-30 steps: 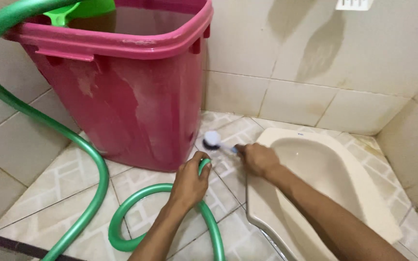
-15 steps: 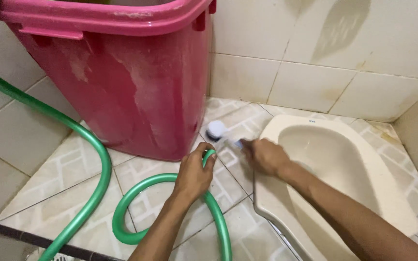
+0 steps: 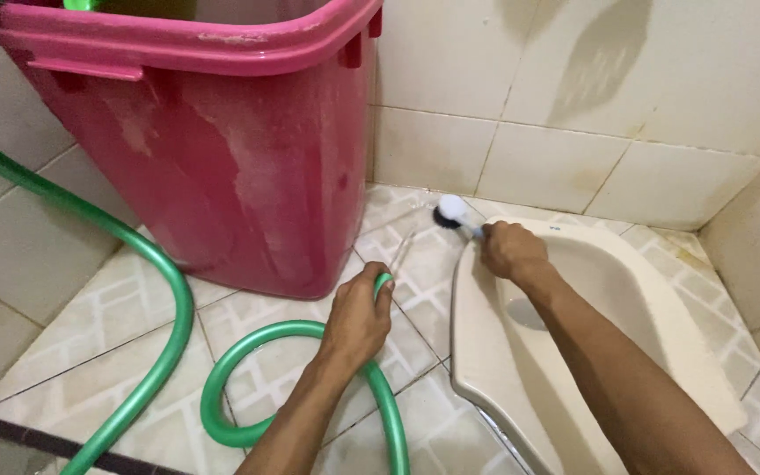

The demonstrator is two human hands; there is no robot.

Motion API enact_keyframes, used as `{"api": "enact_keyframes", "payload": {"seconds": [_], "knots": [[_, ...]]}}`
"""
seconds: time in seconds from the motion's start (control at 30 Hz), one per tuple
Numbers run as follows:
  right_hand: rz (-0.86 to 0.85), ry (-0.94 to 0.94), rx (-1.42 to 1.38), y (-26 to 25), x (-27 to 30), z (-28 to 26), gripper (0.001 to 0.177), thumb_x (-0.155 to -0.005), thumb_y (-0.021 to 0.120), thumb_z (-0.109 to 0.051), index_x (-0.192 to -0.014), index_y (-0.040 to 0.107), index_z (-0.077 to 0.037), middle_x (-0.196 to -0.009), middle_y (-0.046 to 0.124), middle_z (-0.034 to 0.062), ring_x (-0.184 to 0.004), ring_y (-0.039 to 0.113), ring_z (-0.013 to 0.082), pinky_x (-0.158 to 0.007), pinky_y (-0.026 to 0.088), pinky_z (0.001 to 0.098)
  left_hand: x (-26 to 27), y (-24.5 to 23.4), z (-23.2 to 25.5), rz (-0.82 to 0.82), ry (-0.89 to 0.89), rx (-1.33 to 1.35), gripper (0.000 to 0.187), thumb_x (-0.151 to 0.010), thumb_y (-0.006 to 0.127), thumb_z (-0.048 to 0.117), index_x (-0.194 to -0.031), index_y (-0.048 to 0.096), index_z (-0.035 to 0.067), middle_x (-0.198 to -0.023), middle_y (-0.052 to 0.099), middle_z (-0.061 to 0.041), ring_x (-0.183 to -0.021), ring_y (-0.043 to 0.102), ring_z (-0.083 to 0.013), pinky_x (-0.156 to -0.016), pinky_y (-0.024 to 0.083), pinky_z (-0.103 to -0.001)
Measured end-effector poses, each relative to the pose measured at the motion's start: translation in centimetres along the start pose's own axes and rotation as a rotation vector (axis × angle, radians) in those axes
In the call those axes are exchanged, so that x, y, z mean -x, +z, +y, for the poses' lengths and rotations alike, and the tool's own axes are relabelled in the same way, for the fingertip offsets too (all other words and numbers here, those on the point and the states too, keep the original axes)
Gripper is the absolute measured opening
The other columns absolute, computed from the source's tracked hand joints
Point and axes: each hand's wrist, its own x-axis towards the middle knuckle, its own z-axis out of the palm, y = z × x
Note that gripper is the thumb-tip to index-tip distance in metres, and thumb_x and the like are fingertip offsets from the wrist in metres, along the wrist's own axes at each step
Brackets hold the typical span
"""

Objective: Scrubbing the floor tiles and base of a squat toilet using a brush and cleaning solution.

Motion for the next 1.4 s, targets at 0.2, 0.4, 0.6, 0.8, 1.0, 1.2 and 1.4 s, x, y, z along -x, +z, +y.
{"api": "enact_keyframes", "payload": {"seconds": [0.2,0.4,0.6,0.8,1.0,1.2,1.4], "knots": [[0.151,-0.287,0.036,1.5,3.4,-0.5,0.036,-0.101,0.047,-0.032,-0.118,0.074,-0.015,-0.096,0.074,0.0173,-0.081,0.071,0.0348,-0.073,0.060,0.0516,0.8,-0.5,0.1,0.001,0.060,-0.003,0.021,-0.099,0.057,0.016,-0.113,0.062,0.001,-0.096,0.072,-0.026,-0.093,0.069,-0.0433,-0.082,0.051,-0.050],[0.078,-0.540,0.004,0.4,13.1,-4.4,0.035,-0.095,0.055,-0.029,-0.126,0.068,-0.017,-0.091,0.074,0.0204,-0.084,0.071,0.0406,-0.076,0.057,0.0548,0.5,-0.3,-0.6,-0.077,0.049,-0.048,0.022,-0.097,0.060,0.017,-0.113,0.066,0.003,-0.097,0.072,-0.023,-0.092,0.072,-0.0388,-0.082,0.052,-0.048],[0.072,-0.484,0.058,-0.3,11.4,-3.3,0.037,-0.100,0.051,-0.034,-0.132,0.066,-0.024,-0.089,0.074,0.0198,-0.081,0.072,0.0405,-0.073,0.058,0.0549,0.7,0.0,-0.2,-0.120,-0.017,-0.070,0.021,-0.096,0.061,0.016,-0.110,0.067,0.002,-0.092,0.074,-0.023,-0.087,0.071,-0.0392,-0.079,0.052,-0.049],[0.095,-0.211,0.073,-0.2,4.7,1.5,0.034,-0.101,0.049,-0.034,-0.126,0.069,-0.024,-0.090,0.074,0.0162,-0.078,0.075,0.0353,-0.070,0.060,0.0515,1.1,-0.2,1.2,-0.162,-0.058,-0.075,0.019,-0.097,0.059,0.016,-0.110,0.066,0.003,-0.088,0.072,-0.025,-0.083,0.072,-0.0389,-0.078,0.052,-0.049],[0.269,-0.156,0.106,0.0,4.8,1.8,0.034,-0.105,0.047,-0.031,-0.124,0.069,-0.013,-0.088,0.074,0.0207,-0.078,0.071,0.0391,-0.069,0.058,0.0535,1.6,-0.1,0.8,-0.159,0.000,-0.063,0.017,-0.097,0.058,0.014,-0.106,0.065,0.001,-0.084,0.070,-0.025,-0.082,0.069,-0.0418,-0.076,0.050,-0.052],[0.055,-0.340,0.053,-1.3,9.4,-1.6,0.033,-0.103,0.047,-0.029,-0.122,0.070,-0.015,-0.091,0.073,0.0200,-0.081,0.073,0.0383,-0.074,0.059,0.0539,1.1,-0.1,-0.2,-0.160,-0.013,-0.098,0.018,-0.096,0.060,0.014,-0.107,0.066,0.002,-0.088,0.072,-0.025,-0.087,0.072,-0.0416,-0.080,0.052,-0.051],[-0.039,-0.597,0.087,-2.6,15.8,-3.7,0.038,-0.095,0.054,-0.029,-0.130,0.068,-0.023,-0.092,0.074,0.0199,-0.085,0.071,0.0404,-0.078,0.057,0.0539,0.6,0.2,-0.5,-0.110,-0.011,-0.119,0.020,-0.094,0.062,0.016,-0.109,0.068,0.003,-0.094,0.073,-0.026,-0.093,0.070,-0.0433,-0.084,0.053,-0.051]]}}
